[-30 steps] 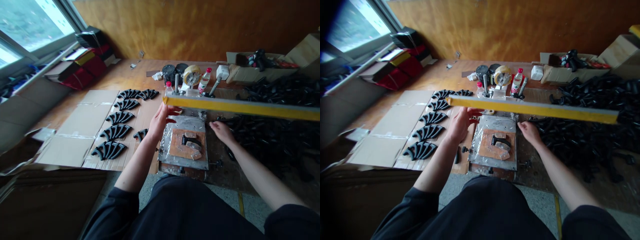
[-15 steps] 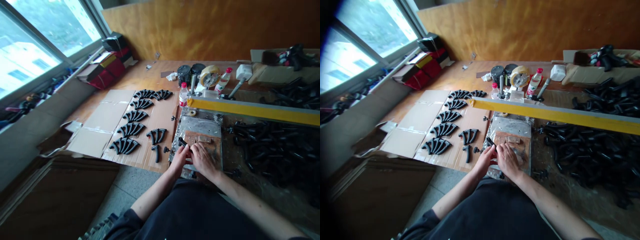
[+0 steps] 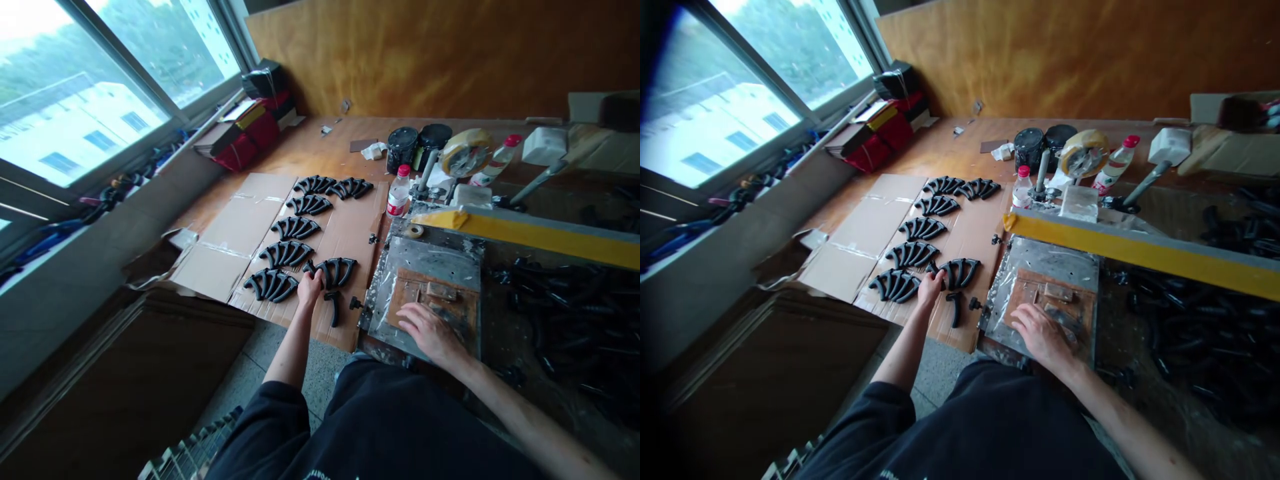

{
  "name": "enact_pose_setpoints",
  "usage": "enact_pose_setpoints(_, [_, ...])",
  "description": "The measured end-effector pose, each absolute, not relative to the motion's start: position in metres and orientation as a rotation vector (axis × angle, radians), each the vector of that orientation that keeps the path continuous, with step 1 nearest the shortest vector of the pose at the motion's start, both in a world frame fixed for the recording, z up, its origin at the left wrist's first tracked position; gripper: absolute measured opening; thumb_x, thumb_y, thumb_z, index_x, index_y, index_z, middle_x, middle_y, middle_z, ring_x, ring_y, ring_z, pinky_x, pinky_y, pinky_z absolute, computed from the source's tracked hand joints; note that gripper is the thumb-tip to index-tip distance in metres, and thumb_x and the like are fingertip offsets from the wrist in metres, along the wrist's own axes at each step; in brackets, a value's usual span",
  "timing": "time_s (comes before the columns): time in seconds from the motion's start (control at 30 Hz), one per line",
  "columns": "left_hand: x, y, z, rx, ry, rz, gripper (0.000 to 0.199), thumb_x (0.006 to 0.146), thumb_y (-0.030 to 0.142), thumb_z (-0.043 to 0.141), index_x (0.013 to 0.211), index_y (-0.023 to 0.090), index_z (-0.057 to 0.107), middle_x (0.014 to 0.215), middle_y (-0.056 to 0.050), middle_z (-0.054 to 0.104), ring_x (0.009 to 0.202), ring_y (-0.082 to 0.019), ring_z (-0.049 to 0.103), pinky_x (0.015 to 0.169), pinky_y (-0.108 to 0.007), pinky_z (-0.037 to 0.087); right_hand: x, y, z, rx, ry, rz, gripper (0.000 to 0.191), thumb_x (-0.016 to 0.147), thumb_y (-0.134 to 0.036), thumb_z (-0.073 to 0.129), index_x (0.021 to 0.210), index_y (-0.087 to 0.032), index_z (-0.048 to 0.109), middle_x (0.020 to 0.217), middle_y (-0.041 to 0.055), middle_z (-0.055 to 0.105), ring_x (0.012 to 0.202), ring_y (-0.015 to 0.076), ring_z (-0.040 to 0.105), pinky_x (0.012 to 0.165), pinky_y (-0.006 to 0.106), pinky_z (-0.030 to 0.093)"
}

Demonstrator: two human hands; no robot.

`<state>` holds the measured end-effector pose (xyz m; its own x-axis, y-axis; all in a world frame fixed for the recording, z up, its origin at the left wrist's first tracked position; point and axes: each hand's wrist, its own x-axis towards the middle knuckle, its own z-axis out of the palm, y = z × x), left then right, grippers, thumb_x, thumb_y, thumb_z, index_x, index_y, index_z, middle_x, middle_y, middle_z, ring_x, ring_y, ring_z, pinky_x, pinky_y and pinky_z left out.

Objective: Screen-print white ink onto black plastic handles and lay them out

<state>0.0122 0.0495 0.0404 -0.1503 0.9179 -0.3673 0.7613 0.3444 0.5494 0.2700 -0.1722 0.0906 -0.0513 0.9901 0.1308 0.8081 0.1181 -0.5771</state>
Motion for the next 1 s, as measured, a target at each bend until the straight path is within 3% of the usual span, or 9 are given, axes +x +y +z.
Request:
enact_pose_setpoints(0.1, [0.025,0.054,0.029,1.502,1.948,0.288,0.044,0.090,0.055,0.040,0.098,0.018,0.063,0.106,-0.014,0.071,0.106,-0.029,0.064,0.085,-0.036,0.048,0.270,-0.173,0.090,-1.761,-1.855,0.501,0.019,0.093,-0.024,0.047,0.097,-0.023,0.066,0.107,0.0070,0.066,0.096,0.0227,0.063,0.086,0.039,0.052])
enact_pose_setpoints(0.4, [0.074,0.056,0.026,1.652,1.801,0.279,0.052,0.091,0.056,0.037,0.094,0.014,0.067,0.095,-0.012,0.073,0.095,-0.023,0.067,0.079,-0.028,0.048,0.278,-0.172,0.086,-1.826,-1.777,0.536,0.018,0.093,-0.026,0.049,0.098,-0.022,0.065,0.104,0.0063,0.066,0.096,0.0228,0.063,0.087,0.040,0.052])
enact_pose_setpoints(0.53, [0.068,0.062,0.029,1.703,1.859,0.191,0.054,0.093,0.054,0.032,0.101,0.012,0.066,0.094,-0.014,0.074,0.096,-0.025,0.068,0.081,-0.031,0.049,0.282,-0.174,0.087,-1.841,-1.751,0.532,0.017,0.093,-0.027,0.049,0.099,-0.023,0.065,0.105,0.0061,0.066,0.096,0.0226,0.064,0.087,0.039,0.052])
enact_pose_setpoints(0.7, [0.042,0.075,0.029,1.777,1.980,-0.034,0.049,0.091,0.048,0.042,0.106,0.008,0.064,0.107,-0.024,0.070,0.107,-0.032,0.065,0.089,-0.038,0.047,0.286,-0.179,0.086,-1.848,-1.749,0.541,0.018,0.094,-0.026,0.047,0.097,-0.024,0.065,0.104,0.0060,0.067,0.096,0.0225,0.064,0.086,0.038,0.053])
enact_pose_setpoints(0.83, [0.037,0.075,0.035,1.886,1.947,-0.154,0.047,0.087,0.049,0.050,0.106,0.008,0.064,0.113,-0.025,0.067,0.111,-0.033,0.062,0.093,-0.039,0.046,0.285,-0.181,0.085,-1.826,-1.772,0.560,0.018,0.093,-0.026,0.047,0.095,-0.024,0.065,0.102,0.0056,0.067,0.093,0.0216,0.065,0.084,0.037,0.054])
enact_pose_setpoints(1.0, [0.052,0.054,0.047,2.020,1.944,-0.090,0.046,0.091,0.050,0.043,0.114,0.014,0.059,0.123,-0.021,0.063,0.120,-0.029,0.056,0.100,-0.039,0.041,0.288,-0.184,0.089,-1.810,-1.737,0.531,0.020,0.093,-0.028,0.047,0.095,-0.025,0.066,0.102,0.0060,0.068,0.093,0.0219,0.066,0.084,0.037,0.054])
